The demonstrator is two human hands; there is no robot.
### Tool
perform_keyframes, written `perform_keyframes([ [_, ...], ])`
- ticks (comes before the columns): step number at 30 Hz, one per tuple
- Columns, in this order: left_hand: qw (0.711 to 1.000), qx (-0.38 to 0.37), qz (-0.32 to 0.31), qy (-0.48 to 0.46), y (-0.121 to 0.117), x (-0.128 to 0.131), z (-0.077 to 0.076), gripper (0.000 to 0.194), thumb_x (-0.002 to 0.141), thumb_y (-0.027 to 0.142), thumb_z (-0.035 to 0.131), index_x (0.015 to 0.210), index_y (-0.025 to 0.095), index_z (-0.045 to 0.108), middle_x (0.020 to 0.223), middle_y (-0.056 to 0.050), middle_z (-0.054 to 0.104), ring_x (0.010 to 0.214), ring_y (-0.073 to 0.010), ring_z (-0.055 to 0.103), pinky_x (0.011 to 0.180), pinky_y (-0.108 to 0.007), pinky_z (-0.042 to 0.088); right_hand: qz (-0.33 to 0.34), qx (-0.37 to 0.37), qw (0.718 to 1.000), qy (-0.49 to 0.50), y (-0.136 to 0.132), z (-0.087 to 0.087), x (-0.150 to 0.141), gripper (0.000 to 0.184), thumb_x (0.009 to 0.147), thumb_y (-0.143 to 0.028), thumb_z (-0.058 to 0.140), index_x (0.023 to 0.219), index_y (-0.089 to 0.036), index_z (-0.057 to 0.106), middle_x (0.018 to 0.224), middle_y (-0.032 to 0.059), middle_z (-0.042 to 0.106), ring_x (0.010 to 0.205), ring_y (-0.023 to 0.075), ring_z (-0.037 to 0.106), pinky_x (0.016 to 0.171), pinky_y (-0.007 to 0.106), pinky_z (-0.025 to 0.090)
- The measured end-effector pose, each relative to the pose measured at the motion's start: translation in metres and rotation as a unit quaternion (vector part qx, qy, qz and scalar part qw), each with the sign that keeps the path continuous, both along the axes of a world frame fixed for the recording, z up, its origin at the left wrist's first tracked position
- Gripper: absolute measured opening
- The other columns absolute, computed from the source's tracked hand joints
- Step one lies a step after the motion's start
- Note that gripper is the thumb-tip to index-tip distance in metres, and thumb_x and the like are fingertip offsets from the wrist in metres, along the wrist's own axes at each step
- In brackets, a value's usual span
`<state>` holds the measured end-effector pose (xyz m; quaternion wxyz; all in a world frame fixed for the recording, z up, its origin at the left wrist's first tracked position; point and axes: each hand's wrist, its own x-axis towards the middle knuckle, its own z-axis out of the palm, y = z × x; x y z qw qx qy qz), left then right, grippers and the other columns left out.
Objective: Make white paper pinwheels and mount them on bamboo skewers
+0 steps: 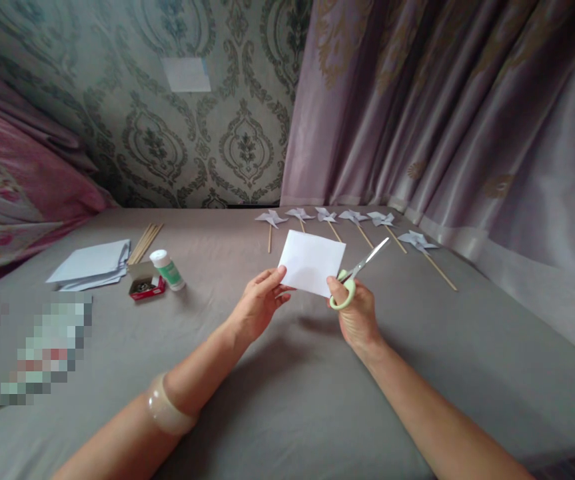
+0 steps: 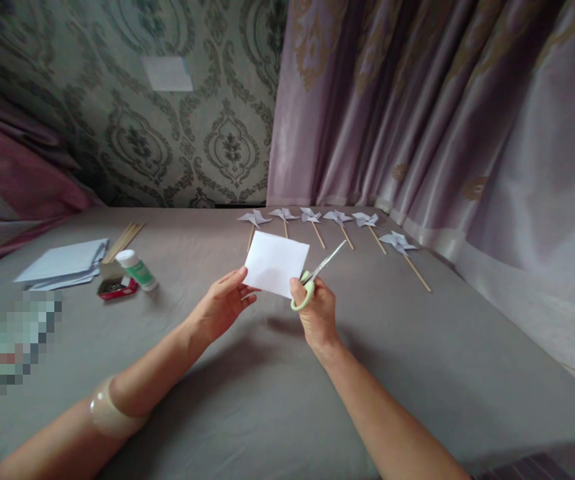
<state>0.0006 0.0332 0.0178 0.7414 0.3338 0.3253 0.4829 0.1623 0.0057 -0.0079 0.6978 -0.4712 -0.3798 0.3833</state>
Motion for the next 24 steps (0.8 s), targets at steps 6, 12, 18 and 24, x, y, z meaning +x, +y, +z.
perform_keyframes([
  [6, 1.000, -0.010, 0.015, -0.021, -0.027, 0.027, -0.002, 0.032, 0.059, 0.027, 0.083, 0.085, 0.016, 0.069, 0.084, -0.001, 0.068, 0.073, -0.0097, 0.060, 0.066, -0.021, 0.042, -0.034, 0.022, 0.999, -0.029, -0.004, -0.005, -0.015, 0.029, 0.071, -0.043, 0.068, 0.078, -0.017, 0.056, 0.070, -0.0015, 0.060, 0.059, 0.0109, 0.050, 0.056, 0.024, 0.042],
  [12, 0.998, 0.027, 0.057, -0.003, -0.031, 0.034, -0.011, 0.027, 0.060, 0.025, 0.081, 0.083, 0.015, 0.070, 0.082, -0.003, 0.069, 0.068, -0.0104, 0.058, 0.064, -0.023, 0.042, -0.003, 0.014, 0.998, -0.060, -0.012, -0.001, -0.026, 0.029, 0.073, -0.044, 0.066, 0.076, -0.018, 0.054, 0.065, -0.0024, 0.059, 0.058, 0.0110, 0.051, 0.056, 0.024, 0.042],
  [18, 0.988, 0.065, 0.130, 0.053, -0.011, 0.020, -0.005, 0.024, 0.055, 0.025, 0.082, 0.073, 0.015, 0.069, 0.071, -0.002, 0.068, 0.063, -0.0104, 0.057, 0.060, -0.023, 0.039, 0.055, -0.077, 0.983, -0.159, -0.019, 0.017, -0.015, 0.044, 0.070, -0.060, 0.062, 0.065, -0.019, 0.048, 0.055, -0.0054, 0.044, 0.051, 0.0091, 0.039, 0.050, 0.024, 0.035],
  [24, 0.982, 0.059, 0.169, 0.057, 0.009, 0.000, 0.015, 0.028, 0.052, 0.023, 0.083, 0.075, 0.014, 0.070, 0.073, -0.002, 0.068, 0.062, -0.0085, 0.056, 0.057, -0.021, 0.037, 0.266, -0.142, 0.899, -0.317, -0.026, 0.026, -0.002, 0.059, 0.072, -0.078, 0.046, 0.070, -0.019, 0.046, 0.058, -0.0055, 0.037, 0.053, 0.0095, 0.033, 0.049, 0.025, 0.029],
])
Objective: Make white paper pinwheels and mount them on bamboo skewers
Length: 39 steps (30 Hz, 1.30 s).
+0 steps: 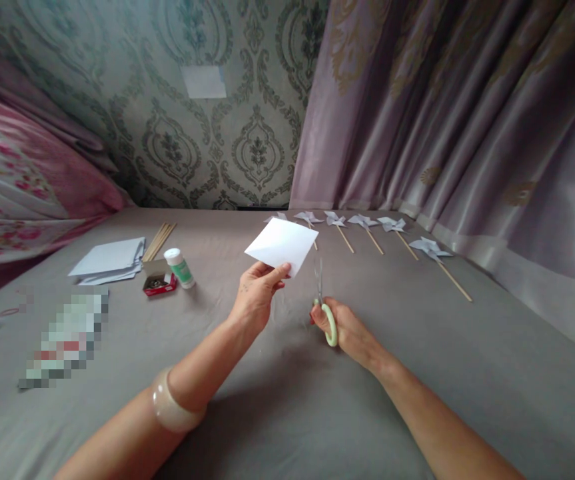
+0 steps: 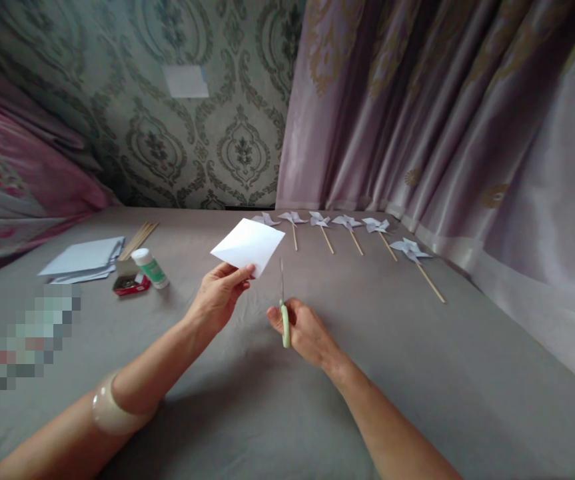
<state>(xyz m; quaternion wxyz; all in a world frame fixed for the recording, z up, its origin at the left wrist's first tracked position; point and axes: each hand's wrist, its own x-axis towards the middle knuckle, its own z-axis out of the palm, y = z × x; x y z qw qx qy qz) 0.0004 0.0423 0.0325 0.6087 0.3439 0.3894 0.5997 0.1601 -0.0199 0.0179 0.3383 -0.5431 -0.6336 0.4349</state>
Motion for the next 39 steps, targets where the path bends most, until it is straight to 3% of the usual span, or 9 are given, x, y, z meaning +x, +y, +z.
perform_keyframes([
  [3, 1.000, -0.012, -0.010, -0.027, -0.003, 0.000, 0.004, 0.028, 0.050, 0.022, 0.084, 0.071, 0.012, 0.069, 0.072, -0.003, 0.067, 0.062, -0.0084, 0.057, 0.058, -0.021, 0.039, 0.059, -0.009, 0.998, -0.025, -0.002, -0.004, -0.003, 0.058, 0.074, -0.077, 0.045, 0.072, -0.019, 0.043, 0.061, -0.0053, 0.037, 0.055, 0.0090, 0.032, 0.050, 0.024, 0.028],
  [8, 0.998, -0.040, -0.022, -0.042, -0.011, 0.008, 0.003, 0.027, 0.048, 0.023, 0.085, 0.066, 0.013, 0.067, 0.068, -0.002, 0.066, 0.061, -0.0084, 0.057, 0.058, -0.021, 0.041, 0.072, -0.004, 0.997, -0.021, -0.004, -0.008, -0.006, 0.056, 0.075, -0.074, 0.049, 0.071, -0.019, 0.043, 0.062, -0.0050, 0.038, 0.057, 0.0087, 0.032, 0.052, 0.024, 0.028],
  [25, 0.998, -0.031, -0.019, -0.056, -0.017, 0.013, 0.000, 0.027, 0.050, 0.022, 0.084, 0.070, 0.013, 0.068, 0.069, -0.002, 0.066, 0.062, -0.0084, 0.057, 0.058, -0.020, 0.042, 0.021, -0.001, 0.999, 0.040, -0.002, -0.009, -0.006, 0.049, 0.069, -0.061, 0.066, 0.060, -0.019, 0.041, 0.054, -0.0074, 0.035, 0.053, 0.0072, 0.029, 0.048, 0.023, 0.024],
  [39, 0.997, -0.030, -0.018, -0.064, -0.017, 0.013, -0.001, 0.028, 0.051, 0.021, 0.084, 0.074, 0.014, 0.069, 0.074, -0.002, 0.068, 0.063, -0.0083, 0.059, 0.059, -0.020, 0.043, -0.016, -0.010, 0.999, 0.042, -0.002, -0.009, -0.008, 0.052, 0.064, -0.063, 0.068, 0.056, -0.019, 0.042, 0.052, -0.0065, 0.039, 0.051, 0.0077, 0.032, 0.048, 0.024, 0.026],
])
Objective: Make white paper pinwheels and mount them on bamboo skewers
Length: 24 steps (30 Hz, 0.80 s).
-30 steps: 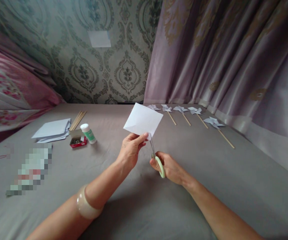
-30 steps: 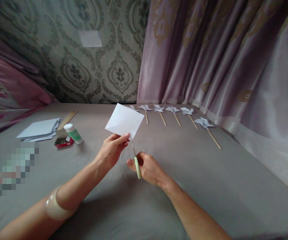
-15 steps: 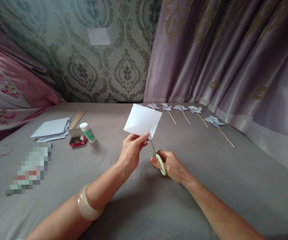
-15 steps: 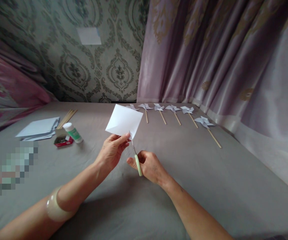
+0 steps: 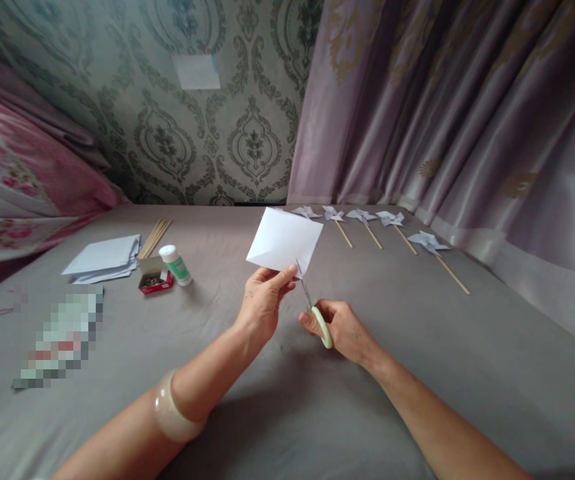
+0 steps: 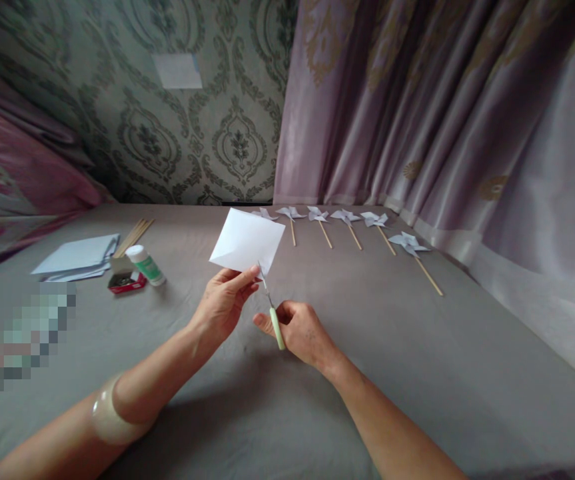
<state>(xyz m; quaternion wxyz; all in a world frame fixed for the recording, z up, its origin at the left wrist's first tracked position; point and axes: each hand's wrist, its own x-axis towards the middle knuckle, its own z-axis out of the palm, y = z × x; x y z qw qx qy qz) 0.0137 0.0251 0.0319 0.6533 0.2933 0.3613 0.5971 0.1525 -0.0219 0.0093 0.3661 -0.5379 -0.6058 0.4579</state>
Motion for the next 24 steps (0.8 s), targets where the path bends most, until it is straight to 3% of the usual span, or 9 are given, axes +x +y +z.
perform_keyframes([
  [24, 1.000, 0.018, -0.014, 0.005, -0.0031, -0.0003, 0.0032, 0.027, 0.052, 0.021, 0.083, 0.074, 0.015, 0.069, 0.073, -0.001, 0.067, 0.063, -0.0086, 0.058, 0.063, -0.022, 0.044, -0.051, -0.003, 0.999, 0.004, 0.0013, -0.0031, -0.0023, 0.046, 0.063, -0.055, 0.071, 0.051, -0.018, 0.046, 0.048, -0.0054, 0.043, 0.047, 0.0076, 0.035, 0.044, 0.023, 0.028],
])
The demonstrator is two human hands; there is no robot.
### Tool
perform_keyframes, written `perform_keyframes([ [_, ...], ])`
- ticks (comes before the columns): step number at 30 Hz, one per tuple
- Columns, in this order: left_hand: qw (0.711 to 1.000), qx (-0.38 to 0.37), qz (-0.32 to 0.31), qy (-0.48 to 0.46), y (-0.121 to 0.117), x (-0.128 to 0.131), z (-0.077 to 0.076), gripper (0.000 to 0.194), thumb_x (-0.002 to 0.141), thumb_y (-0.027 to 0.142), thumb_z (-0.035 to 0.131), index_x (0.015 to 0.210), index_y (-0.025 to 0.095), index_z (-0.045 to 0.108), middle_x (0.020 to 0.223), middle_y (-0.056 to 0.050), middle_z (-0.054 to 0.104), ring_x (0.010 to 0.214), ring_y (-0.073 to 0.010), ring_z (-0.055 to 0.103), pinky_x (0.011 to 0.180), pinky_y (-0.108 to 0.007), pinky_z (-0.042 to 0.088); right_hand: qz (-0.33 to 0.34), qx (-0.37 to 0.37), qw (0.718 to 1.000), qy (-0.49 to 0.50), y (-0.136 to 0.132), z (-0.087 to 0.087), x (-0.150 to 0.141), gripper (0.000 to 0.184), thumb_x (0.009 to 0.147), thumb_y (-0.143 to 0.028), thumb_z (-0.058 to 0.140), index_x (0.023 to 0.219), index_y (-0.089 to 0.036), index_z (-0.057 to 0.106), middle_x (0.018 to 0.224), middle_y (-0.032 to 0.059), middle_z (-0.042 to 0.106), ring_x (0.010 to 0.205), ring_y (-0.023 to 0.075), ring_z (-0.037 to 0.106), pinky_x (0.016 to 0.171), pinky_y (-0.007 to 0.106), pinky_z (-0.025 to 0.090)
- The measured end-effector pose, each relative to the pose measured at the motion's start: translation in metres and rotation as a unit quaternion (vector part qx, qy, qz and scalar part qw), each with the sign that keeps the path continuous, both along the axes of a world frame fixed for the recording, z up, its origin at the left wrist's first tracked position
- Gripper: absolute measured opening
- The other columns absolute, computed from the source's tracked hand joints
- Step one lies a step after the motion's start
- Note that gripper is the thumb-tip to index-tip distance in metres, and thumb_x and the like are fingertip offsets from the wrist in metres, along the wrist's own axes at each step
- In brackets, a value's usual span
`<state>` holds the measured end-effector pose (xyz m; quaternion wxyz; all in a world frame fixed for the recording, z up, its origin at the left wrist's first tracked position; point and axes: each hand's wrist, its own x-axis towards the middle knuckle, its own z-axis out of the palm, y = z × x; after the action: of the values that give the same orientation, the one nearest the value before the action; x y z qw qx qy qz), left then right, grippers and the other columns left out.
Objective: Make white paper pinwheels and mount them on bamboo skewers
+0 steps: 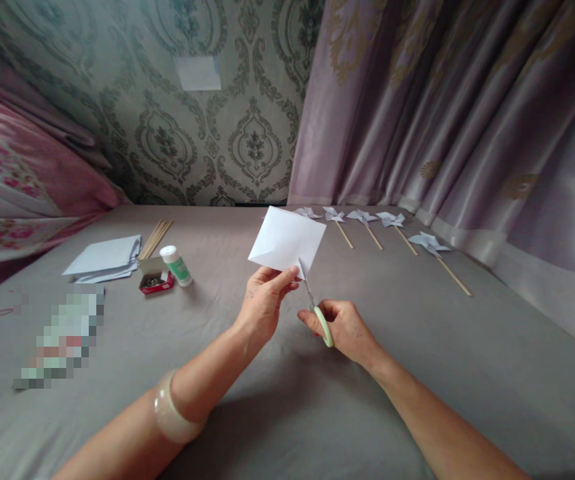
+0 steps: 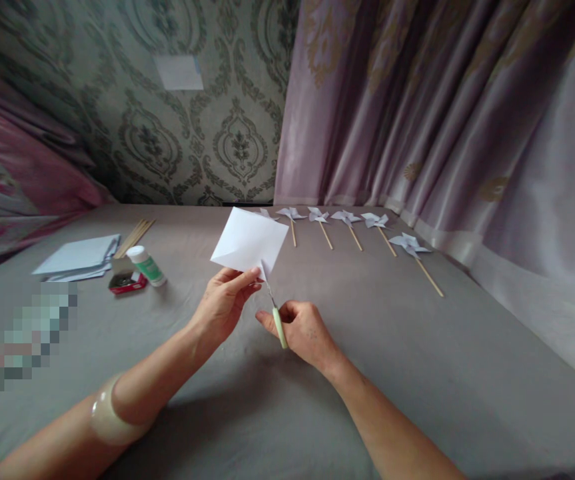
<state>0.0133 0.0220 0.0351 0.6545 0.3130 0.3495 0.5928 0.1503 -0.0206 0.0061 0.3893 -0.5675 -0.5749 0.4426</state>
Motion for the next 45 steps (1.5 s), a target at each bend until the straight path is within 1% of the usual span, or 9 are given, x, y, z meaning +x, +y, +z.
perform_keyframes([
  [5, 1.000, 0.001, -0.017, 0.001, -0.0034, 0.0027, -0.0002, 0.025, 0.053, 0.021, 0.083, 0.073, 0.015, 0.069, 0.072, 0.000, 0.067, 0.062, -0.0081, 0.057, 0.063, -0.023, 0.045, -0.007, 0.013, 1.000, 0.010, 0.0001, 0.0000, 0.0011, 0.045, 0.063, -0.054, 0.072, 0.053, -0.018, 0.047, 0.050, -0.0055, 0.042, 0.048, 0.0077, 0.034, 0.044, 0.023, 0.029],
  [10, 1.000, -0.002, -0.017, -0.005, -0.0049, 0.0038, 0.0009, 0.026, 0.052, 0.020, 0.083, 0.073, 0.015, 0.069, 0.073, -0.001, 0.067, 0.062, -0.0083, 0.057, 0.063, -0.022, 0.045, -0.009, 0.018, 1.000, 0.015, -0.0003, 0.0013, 0.0007, 0.047, 0.062, -0.055, 0.072, 0.052, -0.019, 0.043, 0.049, -0.0065, 0.039, 0.048, 0.0074, 0.032, 0.044, 0.023, 0.027],
  [15, 1.000, -0.001, -0.019, -0.006, -0.0063, 0.0038, 0.0007, 0.026, 0.054, 0.020, 0.082, 0.076, 0.015, 0.069, 0.073, -0.001, 0.067, 0.062, -0.0082, 0.057, 0.062, -0.022, 0.045, -0.014, 0.016, 1.000, 0.005, -0.0006, 0.0030, 0.0003, 0.045, 0.063, -0.054, 0.072, 0.052, -0.018, 0.045, 0.050, -0.0051, 0.042, 0.049, 0.0081, 0.034, 0.045, 0.023, 0.028],
  [21, 1.000, 0.001, -0.023, -0.014, -0.0056, 0.0034, 0.0002, 0.025, 0.055, 0.019, 0.082, 0.077, 0.015, 0.070, 0.074, -0.001, 0.067, 0.062, -0.0079, 0.057, 0.062, -0.021, 0.045, -0.023, 0.023, 0.999, 0.008, -0.0006, 0.0020, -0.0005, 0.046, 0.062, -0.053, 0.072, 0.050, -0.019, 0.044, 0.048, -0.0056, 0.040, 0.047, 0.0077, 0.032, 0.044, 0.023, 0.026],
  [28, 0.999, 0.006, -0.030, -0.024, -0.0051, 0.0039, -0.0011, 0.027, 0.056, 0.019, 0.082, 0.079, 0.014, 0.070, 0.076, -0.001, 0.068, 0.063, -0.0078, 0.058, 0.062, -0.021, 0.046, -0.031, 0.021, 0.999, 0.010, 0.0001, 0.0015, -0.0008, 0.045, 0.061, -0.053, 0.073, 0.050, -0.018, 0.047, 0.048, -0.0050, 0.042, 0.047, 0.0077, 0.034, 0.044, 0.023, 0.027],
  [33, 0.999, 0.007, -0.031, -0.029, -0.0053, 0.0038, -0.0003, 0.026, 0.056, 0.019, 0.082, 0.079, 0.014, 0.070, 0.075, -0.001, 0.067, 0.061, -0.0073, 0.058, 0.061, -0.021, 0.046, -0.037, 0.024, 0.999, 0.004, 0.0001, 0.0006, -0.0005, 0.046, 0.062, -0.054, 0.072, 0.050, -0.018, 0.046, 0.047, -0.0052, 0.042, 0.046, 0.0076, 0.033, 0.043, 0.023, 0.027],
  [39, 0.999, 0.009, -0.034, -0.033, -0.0049, 0.0033, -0.0018, 0.026, 0.057, 0.018, 0.082, 0.080, 0.014, 0.070, 0.075, -0.001, 0.067, 0.062, -0.0071, 0.058, 0.061, -0.020, 0.046, -0.039, 0.027, 0.999, 0.008, 0.0001, -0.0005, -0.0006, 0.045, 0.062, -0.052, 0.072, 0.049, -0.018, 0.045, 0.047, -0.0051, 0.041, 0.047, 0.0075, 0.033, 0.043, 0.023, 0.026],
  [45, 0.999, 0.000, -0.036, -0.035, -0.0054, 0.0035, -0.0014, 0.027, 0.056, 0.018, 0.083, 0.079, 0.014, 0.070, 0.075, -0.001, 0.067, 0.061, -0.0070, 0.058, 0.061, -0.020, 0.046, -0.037, 0.028, 0.999, 0.006, 0.0000, -0.0005, -0.0008, 0.045, 0.062, -0.052, 0.072, 0.050, -0.018, 0.045, 0.047, -0.0051, 0.041, 0.047, 0.0072, 0.033, 0.043, 0.022, 0.026],
])
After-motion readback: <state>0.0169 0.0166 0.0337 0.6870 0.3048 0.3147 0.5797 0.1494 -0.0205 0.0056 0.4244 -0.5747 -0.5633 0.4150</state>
